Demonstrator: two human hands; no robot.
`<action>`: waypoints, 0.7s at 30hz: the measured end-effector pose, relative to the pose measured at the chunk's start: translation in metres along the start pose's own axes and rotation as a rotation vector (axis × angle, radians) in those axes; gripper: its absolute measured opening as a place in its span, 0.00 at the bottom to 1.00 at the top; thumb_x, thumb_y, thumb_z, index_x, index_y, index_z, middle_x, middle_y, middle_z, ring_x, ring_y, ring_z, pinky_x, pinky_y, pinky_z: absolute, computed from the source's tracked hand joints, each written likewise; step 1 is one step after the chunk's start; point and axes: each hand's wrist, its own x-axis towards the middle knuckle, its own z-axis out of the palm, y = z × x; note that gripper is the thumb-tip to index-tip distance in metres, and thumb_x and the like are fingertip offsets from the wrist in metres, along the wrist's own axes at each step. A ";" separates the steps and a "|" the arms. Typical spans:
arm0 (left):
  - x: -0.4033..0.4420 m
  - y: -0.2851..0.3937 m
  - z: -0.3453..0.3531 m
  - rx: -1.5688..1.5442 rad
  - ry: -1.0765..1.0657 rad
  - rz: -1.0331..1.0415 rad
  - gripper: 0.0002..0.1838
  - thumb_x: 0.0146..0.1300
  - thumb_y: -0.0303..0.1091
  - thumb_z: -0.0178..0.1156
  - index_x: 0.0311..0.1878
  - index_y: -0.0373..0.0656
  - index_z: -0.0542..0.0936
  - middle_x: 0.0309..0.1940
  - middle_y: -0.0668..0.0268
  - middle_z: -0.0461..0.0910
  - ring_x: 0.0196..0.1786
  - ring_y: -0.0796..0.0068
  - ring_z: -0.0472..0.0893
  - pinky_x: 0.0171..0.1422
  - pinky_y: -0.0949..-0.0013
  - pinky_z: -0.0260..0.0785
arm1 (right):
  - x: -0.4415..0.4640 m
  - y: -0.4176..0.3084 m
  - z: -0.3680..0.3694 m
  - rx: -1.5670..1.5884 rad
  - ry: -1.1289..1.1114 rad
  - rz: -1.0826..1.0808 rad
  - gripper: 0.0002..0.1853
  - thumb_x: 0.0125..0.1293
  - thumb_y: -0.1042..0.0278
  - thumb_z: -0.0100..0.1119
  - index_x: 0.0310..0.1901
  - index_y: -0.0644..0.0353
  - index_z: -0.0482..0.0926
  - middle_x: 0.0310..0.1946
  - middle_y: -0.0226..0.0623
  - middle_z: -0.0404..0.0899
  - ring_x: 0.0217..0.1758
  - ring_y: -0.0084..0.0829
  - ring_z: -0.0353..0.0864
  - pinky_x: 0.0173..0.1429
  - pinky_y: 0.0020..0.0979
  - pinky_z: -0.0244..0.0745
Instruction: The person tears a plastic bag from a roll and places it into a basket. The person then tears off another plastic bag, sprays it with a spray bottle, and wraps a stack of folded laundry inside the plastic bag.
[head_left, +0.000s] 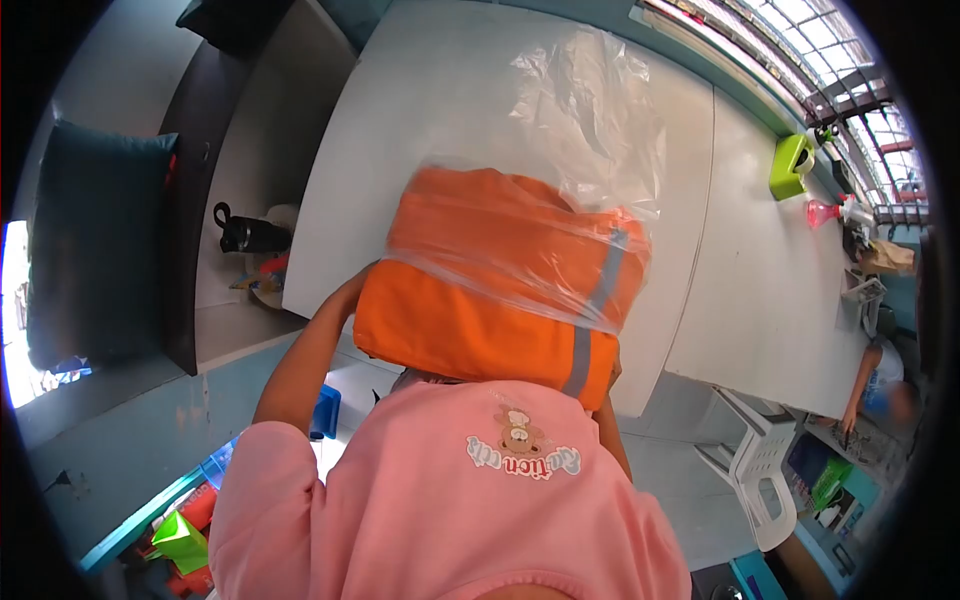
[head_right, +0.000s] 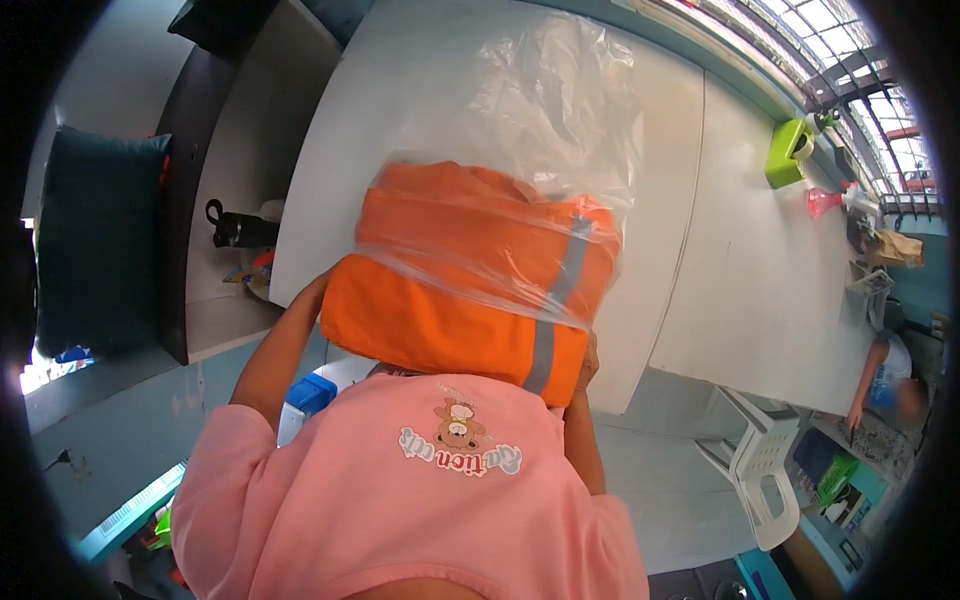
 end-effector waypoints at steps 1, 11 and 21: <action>-0.010 -0.007 0.000 -0.027 0.019 -0.007 0.14 0.54 0.32 0.52 0.44 0.39 0.69 0.43 0.58 0.72 0.46 0.68 0.72 0.50 0.68 0.63 | -0.009 0.003 -0.003 -0.006 -0.026 0.009 0.10 0.51 0.68 0.53 0.36 0.58 0.70 0.27 0.35 0.69 0.31 0.34 0.72 0.29 0.30 0.69; -0.016 -0.030 -0.009 0.806 0.881 0.910 0.11 0.49 0.29 0.55 0.38 0.42 0.70 0.34 0.64 0.72 0.35 0.66 0.74 0.35 0.70 0.67 | 0.038 -0.026 -0.036 0.102 0.194 -0.144 0.10 0.48 0.79 0.53 0.35 0.62 0.70 0.29 0.40 0.71 0.28 0.36 0.72 0.29 0.30 0.68; -0.076 -0.061 -0.006 1.155 0.911 1.022 0.09 0.44 0.21 0.54 0.30 0.42 0.69 0.32 0.66 0.71 0.33 0.65 0.74 0.35 0.70 0.68 | -0.001 -0.036 -0.092 0.075 0.066 -0.421 0.09 0.42 0.85 0.54 0.27 0.62 0.70 0.25 0.41 0.72 0.22 0.33 0.73 0.23 0.30 0.67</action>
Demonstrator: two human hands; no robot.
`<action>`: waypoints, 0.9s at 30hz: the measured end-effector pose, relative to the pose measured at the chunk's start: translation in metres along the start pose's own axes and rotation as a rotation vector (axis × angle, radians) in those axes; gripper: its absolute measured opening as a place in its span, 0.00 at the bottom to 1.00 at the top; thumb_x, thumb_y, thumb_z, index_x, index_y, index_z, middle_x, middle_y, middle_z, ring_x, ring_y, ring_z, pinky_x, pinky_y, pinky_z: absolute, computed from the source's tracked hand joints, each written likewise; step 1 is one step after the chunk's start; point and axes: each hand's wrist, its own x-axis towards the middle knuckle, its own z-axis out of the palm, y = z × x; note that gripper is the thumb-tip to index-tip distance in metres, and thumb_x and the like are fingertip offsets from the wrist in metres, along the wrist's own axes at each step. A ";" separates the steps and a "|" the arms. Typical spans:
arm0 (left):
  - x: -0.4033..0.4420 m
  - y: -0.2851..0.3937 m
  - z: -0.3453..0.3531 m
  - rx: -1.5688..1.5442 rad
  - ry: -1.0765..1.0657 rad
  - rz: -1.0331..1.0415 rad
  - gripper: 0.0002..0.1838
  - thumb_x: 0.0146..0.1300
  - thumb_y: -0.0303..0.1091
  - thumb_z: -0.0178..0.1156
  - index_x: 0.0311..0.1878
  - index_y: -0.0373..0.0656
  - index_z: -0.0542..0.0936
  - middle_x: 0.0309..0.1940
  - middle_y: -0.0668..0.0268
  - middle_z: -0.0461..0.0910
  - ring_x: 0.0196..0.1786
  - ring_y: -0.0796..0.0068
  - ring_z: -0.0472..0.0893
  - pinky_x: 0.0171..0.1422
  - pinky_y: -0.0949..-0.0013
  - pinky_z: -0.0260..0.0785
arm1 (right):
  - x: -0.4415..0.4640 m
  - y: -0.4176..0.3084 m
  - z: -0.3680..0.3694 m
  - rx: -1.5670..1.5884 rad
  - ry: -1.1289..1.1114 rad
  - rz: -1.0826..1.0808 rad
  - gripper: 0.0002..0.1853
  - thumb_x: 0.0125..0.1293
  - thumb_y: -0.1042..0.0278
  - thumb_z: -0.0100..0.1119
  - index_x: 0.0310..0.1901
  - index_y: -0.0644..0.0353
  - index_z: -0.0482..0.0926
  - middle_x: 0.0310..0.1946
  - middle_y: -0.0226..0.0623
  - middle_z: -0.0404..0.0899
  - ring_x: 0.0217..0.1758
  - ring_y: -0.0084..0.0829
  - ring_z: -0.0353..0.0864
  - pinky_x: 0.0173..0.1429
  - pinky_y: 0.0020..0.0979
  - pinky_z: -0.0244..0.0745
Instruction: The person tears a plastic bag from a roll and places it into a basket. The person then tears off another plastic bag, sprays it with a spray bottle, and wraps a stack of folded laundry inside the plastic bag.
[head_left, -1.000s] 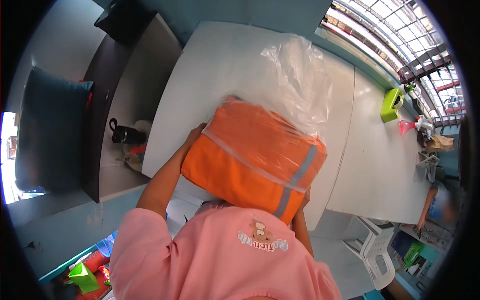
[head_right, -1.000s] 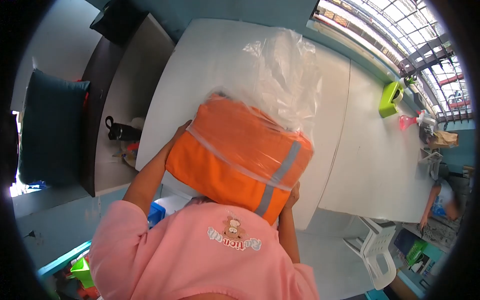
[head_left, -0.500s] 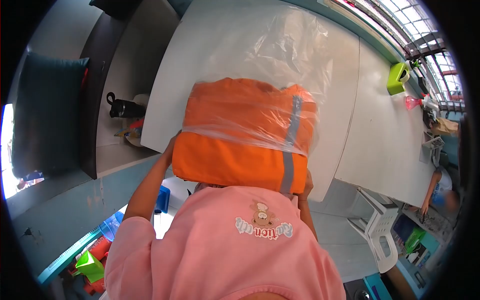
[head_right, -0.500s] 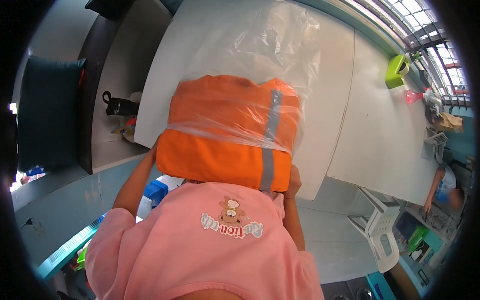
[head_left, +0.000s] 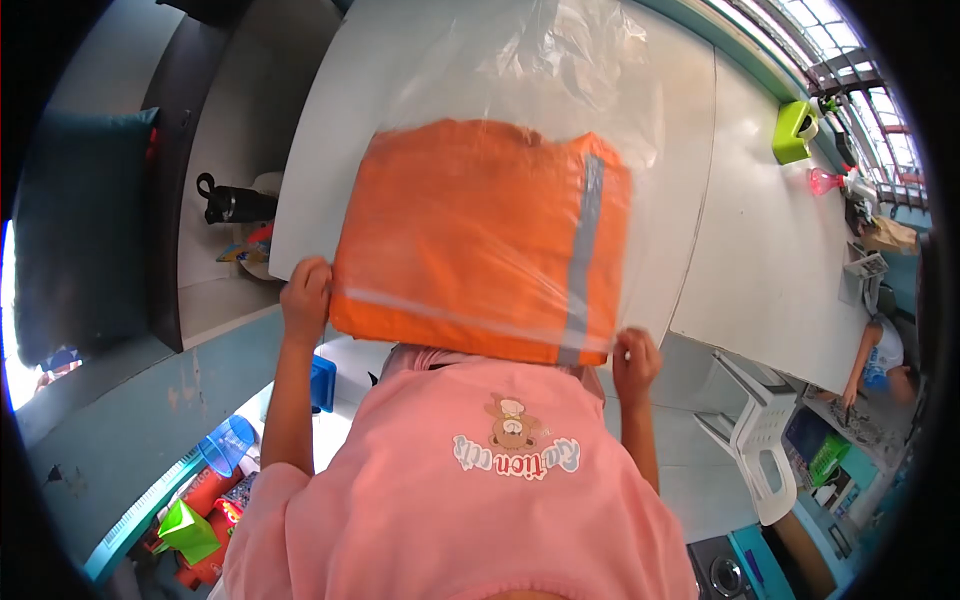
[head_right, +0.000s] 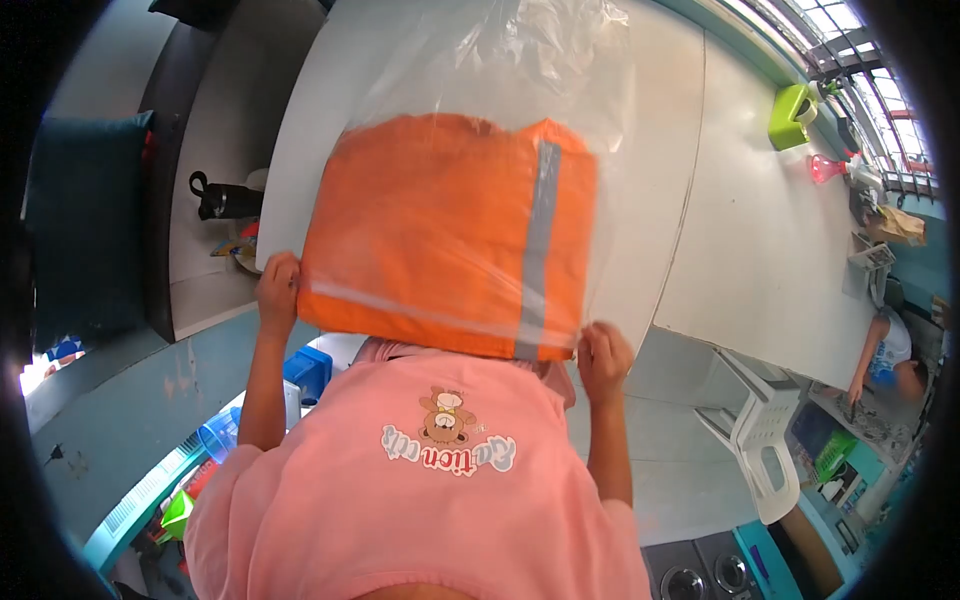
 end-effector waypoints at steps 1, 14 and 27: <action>-0.016 0.002 0.000 -0.066 -0.018 -0.058 0.09 0.43 0.20 0.54 0.30 0.42 0.69 0.32 0.65 0.71 0.34 0.64 0.74 0.35 0.71 0.68 | -0.015 -0.008 0.002 0.047 0.000 0.145 0.10 0.42 0.85 0.54 0.28 0.62 0.70 0.26 0.41 0.73 0.22 0.33 0.73 0.24 0.30 0.68; 0.003 -0.031 0.083 -1.145 -0.238 -0.982 0.19 0.63 0.39 0.35 0.47 0.39 0.70 0.43 0.63 0.73 0.47 0.74 0.70 0.52 0.72 0.60 | -0.023 0.044 0.084 0.010 -0.182 0.572 0.12 0.55 0.70 0.47 0.41 0.62 0.71 0.36 0.39 0.70 0.40 0.40 0.72 0.39 0.32 0.69; -0.059 -0.043 0.084 -1.198 -0.486 -0.825 0.20 0.58 0.40 0.46 0.48 0.35 0.70 0.47 0.61 0.72 0.48 0.70 0.71 0.51 0.69 0.62 | -0.068 0.029 0.097 -0.026 -0.160 0.551 0.12 0.52 0.66 0.51 0.39 0.57 0.73 0.40 0.40 0.71 0.39 0.40 0.73 0.40 0.36 0.69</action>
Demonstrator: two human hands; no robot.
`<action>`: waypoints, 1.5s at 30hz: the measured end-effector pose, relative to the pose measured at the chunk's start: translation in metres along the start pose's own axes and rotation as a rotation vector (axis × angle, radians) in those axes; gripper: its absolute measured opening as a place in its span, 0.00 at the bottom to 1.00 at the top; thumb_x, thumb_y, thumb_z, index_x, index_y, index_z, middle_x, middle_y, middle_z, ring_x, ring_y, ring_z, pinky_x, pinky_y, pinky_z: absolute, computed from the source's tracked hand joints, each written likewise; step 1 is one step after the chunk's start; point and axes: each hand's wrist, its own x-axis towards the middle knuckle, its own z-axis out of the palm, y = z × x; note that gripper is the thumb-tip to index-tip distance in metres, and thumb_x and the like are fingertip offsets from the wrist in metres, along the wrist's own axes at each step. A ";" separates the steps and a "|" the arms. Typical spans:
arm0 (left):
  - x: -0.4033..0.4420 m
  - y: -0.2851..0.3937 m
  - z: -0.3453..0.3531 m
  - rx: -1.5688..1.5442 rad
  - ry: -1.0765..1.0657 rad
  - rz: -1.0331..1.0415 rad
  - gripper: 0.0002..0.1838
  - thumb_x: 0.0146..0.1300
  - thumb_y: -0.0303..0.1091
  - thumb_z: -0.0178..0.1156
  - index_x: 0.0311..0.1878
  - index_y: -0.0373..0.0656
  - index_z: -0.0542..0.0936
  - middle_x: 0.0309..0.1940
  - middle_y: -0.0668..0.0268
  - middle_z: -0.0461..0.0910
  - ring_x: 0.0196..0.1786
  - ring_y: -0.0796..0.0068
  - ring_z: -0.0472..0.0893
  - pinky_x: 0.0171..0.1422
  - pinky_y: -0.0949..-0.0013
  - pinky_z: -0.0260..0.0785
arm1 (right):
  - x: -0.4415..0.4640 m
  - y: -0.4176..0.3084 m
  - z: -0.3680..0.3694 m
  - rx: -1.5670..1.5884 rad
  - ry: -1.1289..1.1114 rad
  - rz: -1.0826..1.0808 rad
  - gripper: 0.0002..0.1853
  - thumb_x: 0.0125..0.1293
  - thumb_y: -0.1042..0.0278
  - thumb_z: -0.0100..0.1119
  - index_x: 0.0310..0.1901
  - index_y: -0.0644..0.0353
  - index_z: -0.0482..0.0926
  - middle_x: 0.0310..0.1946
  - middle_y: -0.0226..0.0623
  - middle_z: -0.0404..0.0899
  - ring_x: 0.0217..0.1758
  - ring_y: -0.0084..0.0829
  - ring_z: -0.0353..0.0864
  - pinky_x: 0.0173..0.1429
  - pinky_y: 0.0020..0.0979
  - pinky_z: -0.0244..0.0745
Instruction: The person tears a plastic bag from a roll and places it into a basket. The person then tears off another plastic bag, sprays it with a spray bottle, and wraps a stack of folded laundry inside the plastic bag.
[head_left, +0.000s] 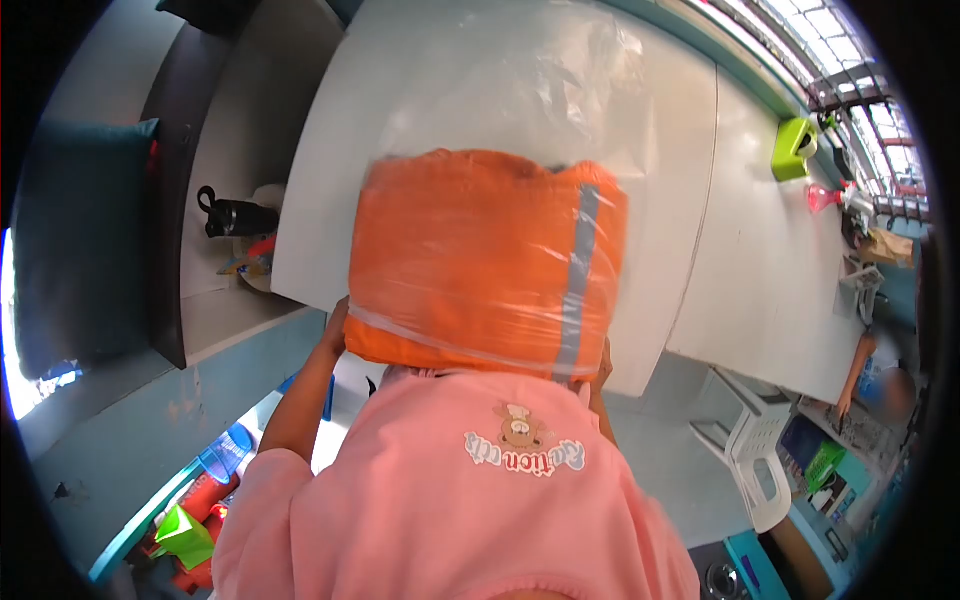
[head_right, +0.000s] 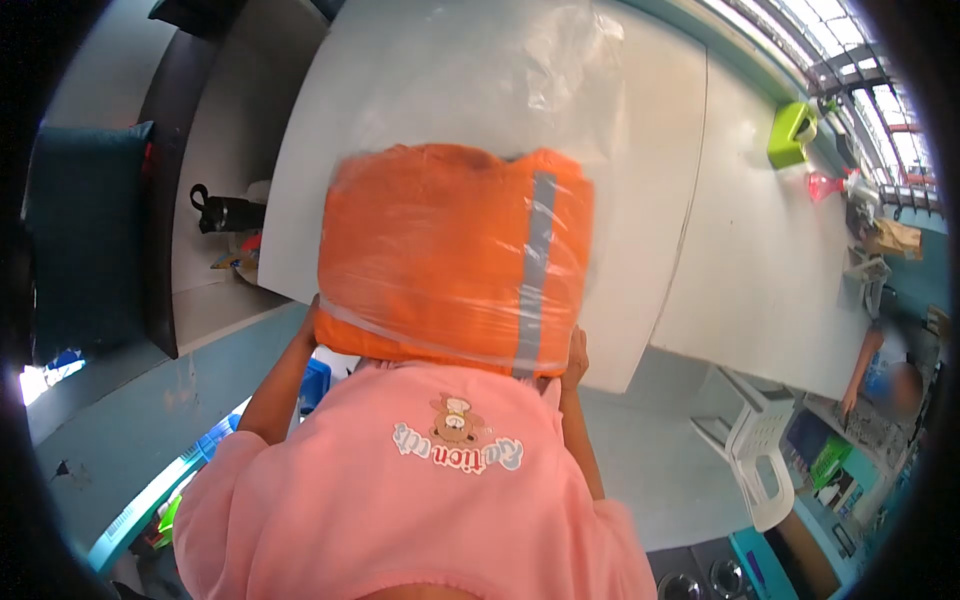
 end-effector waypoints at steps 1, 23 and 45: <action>-0.004 -0.026 -0.015 0.005 -0.015 -0.017 0.20 0.58 0.40 0.46 0.48 0.35 0.70 0.47 0.61 0.72 0.48 0.70 0.71 0.51 0.69 0.62 | -0.008 0.002 -0.001 -0.009 -0.034 0.014 0.12 0.52 0.66 0.51 0.39 0.57 0.73 0.40 0.40 0.71 0.38 0.40 0.73 0.40 0.36 0.69; -0.054 0.007 0.009 0.677 0.274 0.420 0.15 0.50 0.19 0.44 0.43 0.31 0.69 0.38 0.45 0.73 0.46 0.47 0.71 0.45 0.59 0.63 | -0.017 -0.023 -0.056 -0.180 0.019 -0.246 0.13 0.48 0.68 0.55 0.37 0.59 0.69 0.30 0.40 0.73 0.30 0.34 0.74 0.23 0.31 0.65; -0.118 0.084 0.044 0.771 0.333 0.174 0.22 0.50 0.22 0.48 0.52 0.35 0.65 0.46 0.48 0.70 0.52 0.52 0.68 0.54 0.62 0.61 | -0.014 -0.047 -0.065 -0.075 -0.545 0.274 0.14 0.49 0.56 0.54 0.34 0.57 0.72 0.29 0.46 0.75 0.33 0.48 0.74 0.33 0.41 0.67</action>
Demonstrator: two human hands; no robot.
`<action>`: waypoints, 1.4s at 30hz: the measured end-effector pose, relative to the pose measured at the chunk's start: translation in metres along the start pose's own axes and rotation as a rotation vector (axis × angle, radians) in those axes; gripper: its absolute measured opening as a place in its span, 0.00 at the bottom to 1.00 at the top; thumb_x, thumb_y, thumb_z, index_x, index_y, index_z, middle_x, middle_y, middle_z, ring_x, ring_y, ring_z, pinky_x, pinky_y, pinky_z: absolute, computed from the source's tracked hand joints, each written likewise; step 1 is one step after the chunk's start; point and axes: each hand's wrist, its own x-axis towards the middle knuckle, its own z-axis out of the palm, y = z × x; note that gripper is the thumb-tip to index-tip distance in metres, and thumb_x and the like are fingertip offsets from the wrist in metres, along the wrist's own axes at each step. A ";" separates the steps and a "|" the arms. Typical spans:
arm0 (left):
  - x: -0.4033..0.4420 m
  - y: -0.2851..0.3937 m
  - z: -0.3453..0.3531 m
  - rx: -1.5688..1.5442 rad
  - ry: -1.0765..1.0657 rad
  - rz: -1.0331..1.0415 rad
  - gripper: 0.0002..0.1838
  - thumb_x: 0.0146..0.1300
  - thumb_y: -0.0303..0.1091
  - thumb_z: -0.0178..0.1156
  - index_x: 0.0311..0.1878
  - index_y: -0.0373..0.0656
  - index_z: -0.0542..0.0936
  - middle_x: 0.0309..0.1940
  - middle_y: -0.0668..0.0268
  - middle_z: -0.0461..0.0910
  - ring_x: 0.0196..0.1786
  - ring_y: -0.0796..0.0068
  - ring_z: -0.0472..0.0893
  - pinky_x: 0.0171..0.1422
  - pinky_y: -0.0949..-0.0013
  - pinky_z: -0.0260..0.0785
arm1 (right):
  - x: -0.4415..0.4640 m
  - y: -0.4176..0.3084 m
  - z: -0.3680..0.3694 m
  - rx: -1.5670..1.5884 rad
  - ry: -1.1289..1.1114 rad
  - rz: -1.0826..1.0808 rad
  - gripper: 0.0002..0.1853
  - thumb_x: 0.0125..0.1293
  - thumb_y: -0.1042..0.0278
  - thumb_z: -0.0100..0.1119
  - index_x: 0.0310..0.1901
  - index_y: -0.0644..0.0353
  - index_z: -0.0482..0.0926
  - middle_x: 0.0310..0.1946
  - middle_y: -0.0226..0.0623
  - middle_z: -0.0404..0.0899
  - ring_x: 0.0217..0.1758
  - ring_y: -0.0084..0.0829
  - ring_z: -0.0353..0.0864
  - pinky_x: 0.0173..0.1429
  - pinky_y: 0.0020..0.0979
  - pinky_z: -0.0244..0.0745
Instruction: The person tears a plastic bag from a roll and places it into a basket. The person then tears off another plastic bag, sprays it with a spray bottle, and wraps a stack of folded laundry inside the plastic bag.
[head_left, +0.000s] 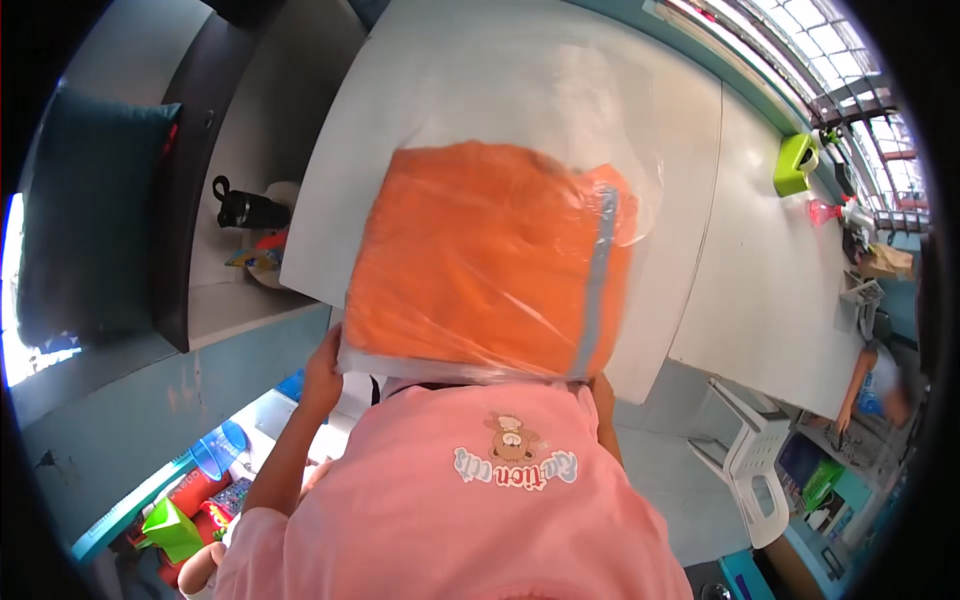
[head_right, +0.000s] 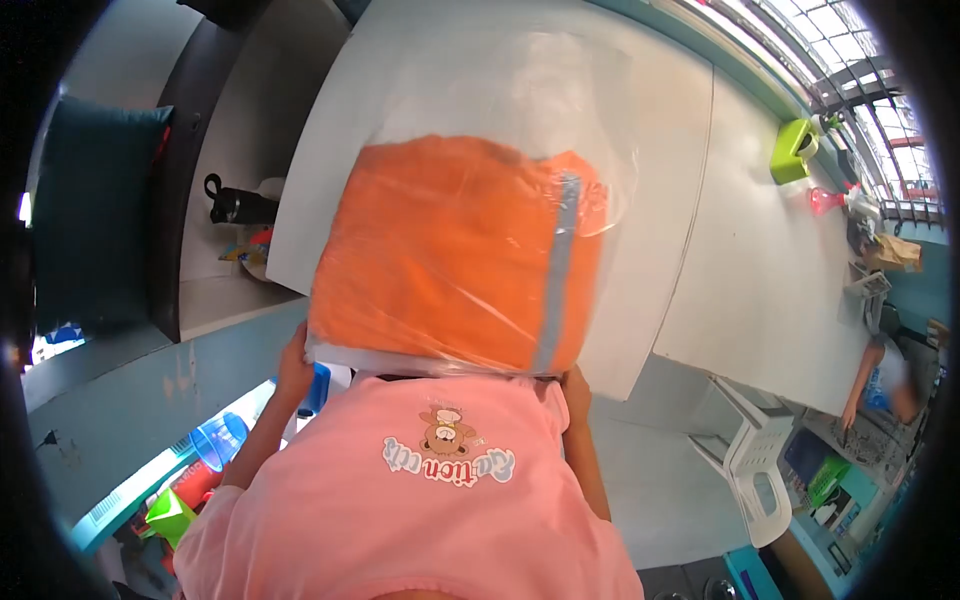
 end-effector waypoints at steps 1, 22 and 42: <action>0.010 -0.018 0.015 -0.274 0.086 -0.037 0.21 0.48 0.21 0.50 0.50 0.36 0.67 0.45 0.49 0.70 0.53 0.55 0.68 0.55 0.62 0.60 | 0.000 -0.010 0.002 0.086 0.120 -0.059 0.16 0.50 0.57 0.54 0.36 0.58 0.72 0.31 0.47 0.75 0.35 0.49 0.74 0.34 0.41 0.67; 0.259 -0.053 0.090 -0.163 0.017 0.592 0.21 0.48 0.16 0.39 0.49 0.31 0.67 0.48 0.52 0.70 0.52 0.61 0.68 0.58 0.64 0.57 | 0.157 -0.009 -0.028 0.389 0.441 -0.060 0.12 0.48 0.74 0.47 0.38 0.61 0.69 0.24 0.46 0.75 0.28 0.43 0.76 0.33 0.40 0.71; 0.255 0.095 0.114 -0.369 -0.466 0.234 0.37 0.53 0.56 0.45 0.62 0.43 0.52 0.62 0.63 0.51 0.63 0.64 0.52 0.60 0.54 0.50 | 0.050 0.016 0.034 1.289 0.861 0.109 0.09 0.59 0.64 0.47 0.33 0.61 0.71 0.18 0.31 0.71 0.15 0.21 0.70 0.19 0.22 0.66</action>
